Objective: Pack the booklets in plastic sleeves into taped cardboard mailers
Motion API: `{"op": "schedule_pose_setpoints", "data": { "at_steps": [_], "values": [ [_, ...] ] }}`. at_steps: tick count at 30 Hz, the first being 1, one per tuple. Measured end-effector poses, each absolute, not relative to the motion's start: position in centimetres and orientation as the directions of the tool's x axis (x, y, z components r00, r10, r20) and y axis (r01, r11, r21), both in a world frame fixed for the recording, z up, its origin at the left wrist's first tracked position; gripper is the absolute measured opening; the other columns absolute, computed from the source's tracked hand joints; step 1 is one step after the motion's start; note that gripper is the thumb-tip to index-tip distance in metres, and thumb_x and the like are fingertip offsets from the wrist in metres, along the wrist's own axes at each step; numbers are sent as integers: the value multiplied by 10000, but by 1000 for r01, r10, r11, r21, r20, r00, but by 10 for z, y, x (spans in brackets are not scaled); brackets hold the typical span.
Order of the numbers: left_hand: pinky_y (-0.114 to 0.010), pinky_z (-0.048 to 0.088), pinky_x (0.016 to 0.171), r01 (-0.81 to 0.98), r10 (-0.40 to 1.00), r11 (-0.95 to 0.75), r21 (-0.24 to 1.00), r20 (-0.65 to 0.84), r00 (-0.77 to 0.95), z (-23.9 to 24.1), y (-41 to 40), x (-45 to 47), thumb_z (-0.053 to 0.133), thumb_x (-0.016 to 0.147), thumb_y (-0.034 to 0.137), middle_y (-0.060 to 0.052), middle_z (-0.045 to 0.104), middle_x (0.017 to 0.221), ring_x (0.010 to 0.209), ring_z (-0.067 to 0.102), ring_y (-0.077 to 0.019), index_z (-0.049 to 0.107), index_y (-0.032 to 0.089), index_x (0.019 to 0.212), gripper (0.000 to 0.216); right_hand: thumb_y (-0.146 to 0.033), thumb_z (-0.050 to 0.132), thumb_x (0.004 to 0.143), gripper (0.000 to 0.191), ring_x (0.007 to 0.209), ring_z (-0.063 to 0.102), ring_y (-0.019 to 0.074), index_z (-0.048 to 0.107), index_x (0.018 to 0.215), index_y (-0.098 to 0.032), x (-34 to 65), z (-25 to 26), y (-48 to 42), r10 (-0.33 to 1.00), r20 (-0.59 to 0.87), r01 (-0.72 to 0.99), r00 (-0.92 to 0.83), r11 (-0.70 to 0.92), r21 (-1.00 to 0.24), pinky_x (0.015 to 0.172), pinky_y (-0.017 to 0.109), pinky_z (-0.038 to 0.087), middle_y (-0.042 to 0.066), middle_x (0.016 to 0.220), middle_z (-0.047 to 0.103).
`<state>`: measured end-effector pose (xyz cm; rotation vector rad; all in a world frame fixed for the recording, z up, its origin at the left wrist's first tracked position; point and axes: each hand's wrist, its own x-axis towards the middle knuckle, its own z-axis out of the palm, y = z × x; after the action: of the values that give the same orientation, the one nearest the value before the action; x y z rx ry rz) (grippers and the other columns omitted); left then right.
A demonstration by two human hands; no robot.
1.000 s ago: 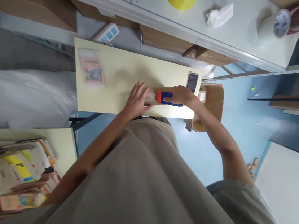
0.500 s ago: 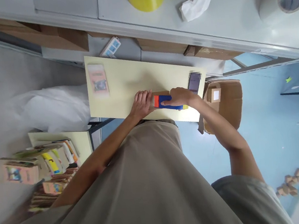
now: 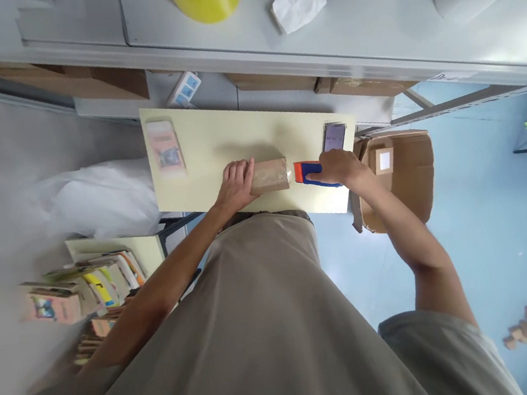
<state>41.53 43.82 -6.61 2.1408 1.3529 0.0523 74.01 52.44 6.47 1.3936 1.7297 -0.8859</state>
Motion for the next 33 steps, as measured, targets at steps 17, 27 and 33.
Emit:
{"op": "schedule_pose_setpoints", "data": {
  "at_steps": [17,27,33],
  "values": [
    [-747,219,1406,848,873,-257,463,-265,409,-64,438,423,841,808,418,-280,479,1743,1698,345,-528,371,140,1792,1126,-551,591,1144,535,1152,802,429,741,1400,-106,715,41,477,660,-735,985,-155,164,-61,851,422,571,301,1268,822],
    [-731,219,1407,863,876,-289,415,-249,413,-61,443,427,841,822,444,-304,446,1781,1719,325,-531,346,103,1796,1144,-521,560,1163,537,1170,812,413,698,1397,-58,714,25,454,737,-672,992,-74,-11,-122,914,416,563,324,1224,815],
    [-693,186,1429,865,870,-309,395,-251,425,-60,441,424,837,856,474,-318,421,1799,1733,318,-508,331,67,1799,1145,-474,526,1192,491,1253,798,379,730,1358,-60,721,6,449,695,-716,980,58,-177,-93,916,383,572,313,1338,797]
  ]
}}
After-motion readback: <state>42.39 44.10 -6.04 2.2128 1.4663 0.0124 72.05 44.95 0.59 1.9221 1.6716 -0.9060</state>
